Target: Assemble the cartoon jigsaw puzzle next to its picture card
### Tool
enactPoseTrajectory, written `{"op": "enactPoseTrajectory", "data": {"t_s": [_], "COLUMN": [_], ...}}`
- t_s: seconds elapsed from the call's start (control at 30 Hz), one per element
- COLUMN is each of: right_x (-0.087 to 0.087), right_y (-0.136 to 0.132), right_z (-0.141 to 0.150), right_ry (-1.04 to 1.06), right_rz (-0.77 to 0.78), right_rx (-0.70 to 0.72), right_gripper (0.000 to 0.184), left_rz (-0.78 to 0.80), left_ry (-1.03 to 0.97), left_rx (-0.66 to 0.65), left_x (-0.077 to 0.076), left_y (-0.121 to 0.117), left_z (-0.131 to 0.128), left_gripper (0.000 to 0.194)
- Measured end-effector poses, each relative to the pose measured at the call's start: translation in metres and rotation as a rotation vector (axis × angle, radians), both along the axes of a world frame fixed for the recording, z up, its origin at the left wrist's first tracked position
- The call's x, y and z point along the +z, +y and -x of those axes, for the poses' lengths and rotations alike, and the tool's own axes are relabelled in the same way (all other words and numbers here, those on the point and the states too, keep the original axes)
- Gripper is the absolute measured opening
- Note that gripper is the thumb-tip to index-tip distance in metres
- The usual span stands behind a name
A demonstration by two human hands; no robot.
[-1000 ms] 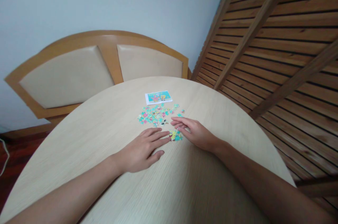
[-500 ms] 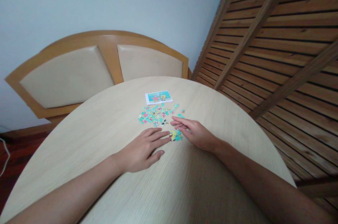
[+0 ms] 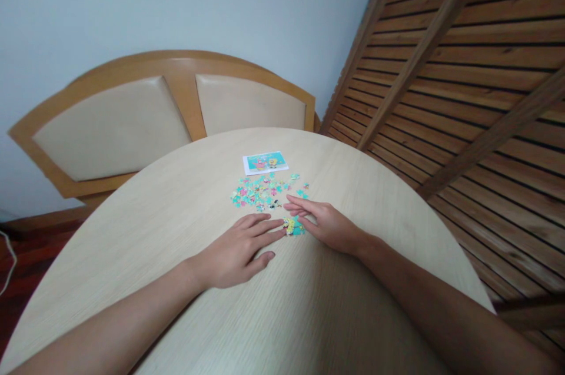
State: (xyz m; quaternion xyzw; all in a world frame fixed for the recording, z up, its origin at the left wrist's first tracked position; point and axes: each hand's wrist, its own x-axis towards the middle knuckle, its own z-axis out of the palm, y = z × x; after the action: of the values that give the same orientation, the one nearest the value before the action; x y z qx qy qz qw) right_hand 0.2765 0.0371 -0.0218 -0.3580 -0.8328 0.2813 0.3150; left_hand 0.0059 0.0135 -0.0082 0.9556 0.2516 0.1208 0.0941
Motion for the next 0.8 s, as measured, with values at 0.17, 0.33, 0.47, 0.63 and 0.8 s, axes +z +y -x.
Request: {"op": "enactPoseTrajectory", "data": {"t_s": [0.17,0.33,0.47,0.63,0.8], "right_x": [0.004,0.013,0.015,0.015,0.007], "right_y": [0.002,0.003,0.004,0.011,0.019], "right_z": [-0.006,-0.014,-0.018,-0.026,-0.03], "right_ry": [-0.074,-0.162,-0.194,-0.184,-0.207], "right_rz": [-0.131,-0.215,-0.199,-0.237,-0.297], "right_rx": [-0.046,-0.059,-0.044,-0.231,-0.235], "right_gripper": [0.053,0.035,0.03,0.023,0.03], "left_rz": [0.009,0.018,0.014,0.021,0.04], "left_ry": [0.001,0.0,-0.021,-0.032,-0.037], "left_rx": [-0.001,0.001,0.0,-0.005,0.006], "left_x": [0.0,0.0,-0.001,-0.002,0.0], "left_y": [0.0,0.0,0.0,0.0,0.0], "left_z": [0.0,0.0,0.001,0.001,0.001], "left_gripper": [0.052,0.052,0.052,0.053,0.051]}}
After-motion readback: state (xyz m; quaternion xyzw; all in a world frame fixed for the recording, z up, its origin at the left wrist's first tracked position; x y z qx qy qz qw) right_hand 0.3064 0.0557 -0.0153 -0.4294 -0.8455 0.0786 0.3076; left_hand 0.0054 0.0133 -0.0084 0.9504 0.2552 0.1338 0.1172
